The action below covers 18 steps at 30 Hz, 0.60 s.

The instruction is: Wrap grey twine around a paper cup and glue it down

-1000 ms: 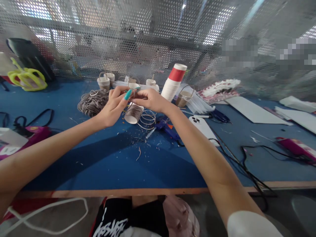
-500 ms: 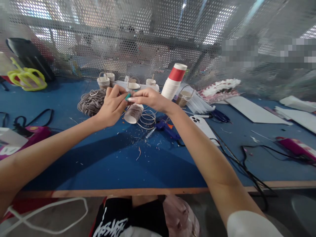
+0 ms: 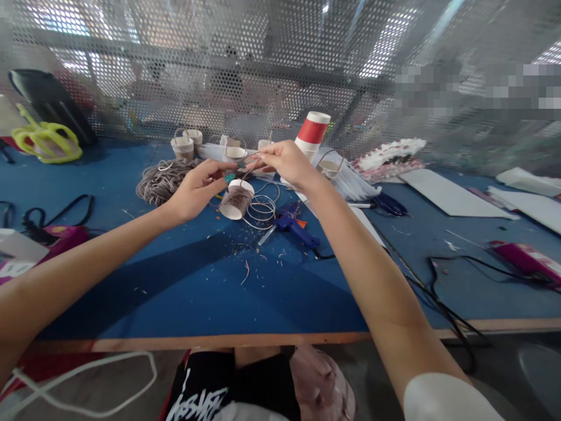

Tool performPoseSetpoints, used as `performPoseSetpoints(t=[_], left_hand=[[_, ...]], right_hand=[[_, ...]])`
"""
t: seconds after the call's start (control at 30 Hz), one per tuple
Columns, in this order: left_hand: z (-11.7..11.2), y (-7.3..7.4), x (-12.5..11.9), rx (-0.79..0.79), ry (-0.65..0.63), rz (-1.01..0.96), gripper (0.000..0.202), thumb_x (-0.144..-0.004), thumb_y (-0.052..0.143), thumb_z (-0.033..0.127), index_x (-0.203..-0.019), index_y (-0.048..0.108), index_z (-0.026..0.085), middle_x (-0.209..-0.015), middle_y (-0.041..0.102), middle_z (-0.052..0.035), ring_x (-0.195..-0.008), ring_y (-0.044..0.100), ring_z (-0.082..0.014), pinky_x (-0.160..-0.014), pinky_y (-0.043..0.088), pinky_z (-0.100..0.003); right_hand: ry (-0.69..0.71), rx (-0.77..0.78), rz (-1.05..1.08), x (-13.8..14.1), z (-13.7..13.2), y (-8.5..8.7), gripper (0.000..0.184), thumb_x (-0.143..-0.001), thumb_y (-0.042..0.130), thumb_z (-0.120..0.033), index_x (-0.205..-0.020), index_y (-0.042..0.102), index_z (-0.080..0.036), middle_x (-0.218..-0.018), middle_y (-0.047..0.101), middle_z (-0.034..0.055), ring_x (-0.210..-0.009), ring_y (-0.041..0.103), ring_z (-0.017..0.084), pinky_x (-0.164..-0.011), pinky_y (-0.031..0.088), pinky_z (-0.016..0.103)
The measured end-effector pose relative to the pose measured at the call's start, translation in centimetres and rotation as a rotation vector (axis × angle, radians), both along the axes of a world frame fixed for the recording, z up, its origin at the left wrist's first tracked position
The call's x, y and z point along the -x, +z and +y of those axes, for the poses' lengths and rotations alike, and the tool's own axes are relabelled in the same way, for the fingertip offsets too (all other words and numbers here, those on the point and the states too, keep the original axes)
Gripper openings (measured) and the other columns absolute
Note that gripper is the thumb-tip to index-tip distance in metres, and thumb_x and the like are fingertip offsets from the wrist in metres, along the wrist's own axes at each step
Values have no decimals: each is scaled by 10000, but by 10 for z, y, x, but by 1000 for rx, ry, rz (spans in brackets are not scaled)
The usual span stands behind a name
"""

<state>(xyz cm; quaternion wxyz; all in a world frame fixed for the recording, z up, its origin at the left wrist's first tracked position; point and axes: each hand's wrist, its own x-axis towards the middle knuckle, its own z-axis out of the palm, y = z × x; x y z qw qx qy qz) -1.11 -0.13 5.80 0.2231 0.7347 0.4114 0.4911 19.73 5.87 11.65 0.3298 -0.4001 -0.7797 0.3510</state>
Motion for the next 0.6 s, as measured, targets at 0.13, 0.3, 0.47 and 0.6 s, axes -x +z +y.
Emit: performPoseSetpoints(t=[0.13,0.3,0.47,0.6], left_hand=[[-7,5,-7,173,-122,-182,306,-832,589,275,-1098,688,160,-927,711,-58,-744,636,-141,-728,579,-307],[-17,12,-13,235,-134,-73,237,-857,591,325,-1033,657,181,-706,642,-13,-487,528,-94,-488,485,-240],[-27,15,-18,249,-157,227,246,-856,532,270,-1046,657,176,-768,670,-29,-447,530,-87,-466,460,-248],[-29,8,-19,120,-189,498,252,-851,516,247,-1007,703,179,-746,700,-35,-532,586,-110,-518,457,-237]], right_hand=[[-166,-60,4,-17,14,1,223,-932,522,-214,-888,717,-115,-1018,785,144,-1011,735,233,-905,585,407],[-404,-154,-60,-38,39,-7,258,-930,471,-213,-862,701,-117,-976,777,167,-939,738,237,-854,584,399],[-452,-274,-455,-51,47,-17,303,-909,495,-308,-780,710,-138,-861,759,160,-941,714,286,-887,546,442],[-261,-56,-798,-53,44,-18,334,-804,648,-480,-747,722,-160,-694,692,90,-886,706,256,-848,537,369]])
